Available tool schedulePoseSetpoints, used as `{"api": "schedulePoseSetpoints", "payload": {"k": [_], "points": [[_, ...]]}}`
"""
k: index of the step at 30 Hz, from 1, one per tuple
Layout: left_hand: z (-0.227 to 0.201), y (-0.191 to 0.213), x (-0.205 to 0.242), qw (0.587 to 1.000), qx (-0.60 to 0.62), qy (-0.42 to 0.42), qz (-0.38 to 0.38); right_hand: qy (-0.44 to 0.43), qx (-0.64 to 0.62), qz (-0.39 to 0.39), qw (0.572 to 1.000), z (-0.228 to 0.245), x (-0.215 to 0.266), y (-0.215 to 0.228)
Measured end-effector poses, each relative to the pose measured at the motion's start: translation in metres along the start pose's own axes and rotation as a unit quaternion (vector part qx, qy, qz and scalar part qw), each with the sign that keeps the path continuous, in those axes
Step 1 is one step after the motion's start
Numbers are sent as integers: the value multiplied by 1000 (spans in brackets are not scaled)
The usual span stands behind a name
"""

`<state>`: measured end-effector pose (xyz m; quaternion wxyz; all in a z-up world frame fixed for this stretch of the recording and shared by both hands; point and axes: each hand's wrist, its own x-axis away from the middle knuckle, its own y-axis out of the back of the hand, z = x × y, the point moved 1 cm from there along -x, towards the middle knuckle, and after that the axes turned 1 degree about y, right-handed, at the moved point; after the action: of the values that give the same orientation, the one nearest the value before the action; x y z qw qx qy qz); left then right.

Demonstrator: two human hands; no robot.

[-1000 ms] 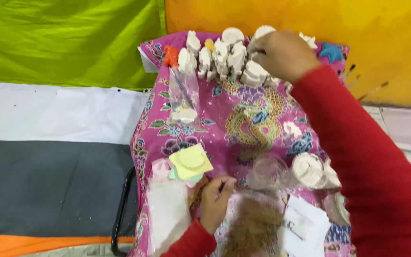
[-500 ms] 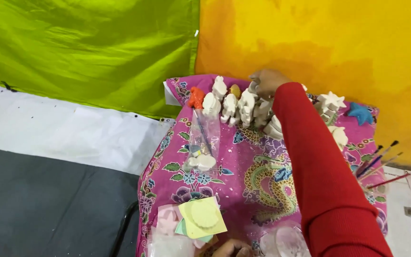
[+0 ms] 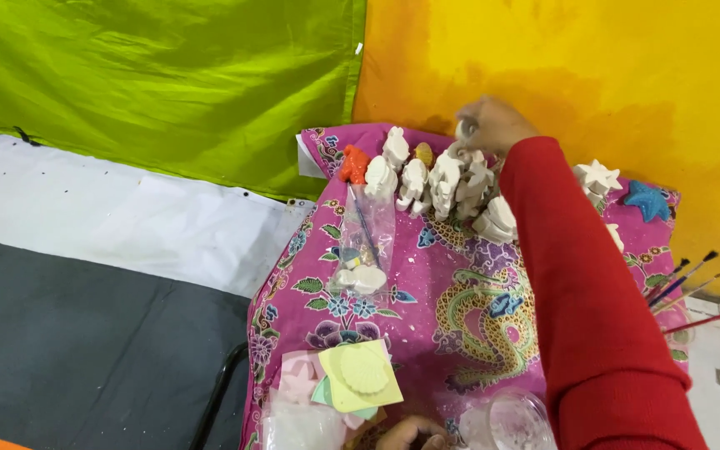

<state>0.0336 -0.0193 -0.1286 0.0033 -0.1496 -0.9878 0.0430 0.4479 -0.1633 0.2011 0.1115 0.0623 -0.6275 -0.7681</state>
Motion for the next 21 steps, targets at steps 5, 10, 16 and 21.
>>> {"api": "schedulePoseSetpoints", "payload": {"k": [5,10,16,21], "points": [[-57,-2,15,996,81,34,20,46,15,-77,996,22,47,48],[-110,5,21,997,29,-65,4,84,-108,-85,987,58,122,91],[-138,16,23,982,185,-29,17,-36,-266,50,962,100,238,57],[-131,12,20,968,241,-55,-37,31,-618,237,749,118,348,-39]]}}
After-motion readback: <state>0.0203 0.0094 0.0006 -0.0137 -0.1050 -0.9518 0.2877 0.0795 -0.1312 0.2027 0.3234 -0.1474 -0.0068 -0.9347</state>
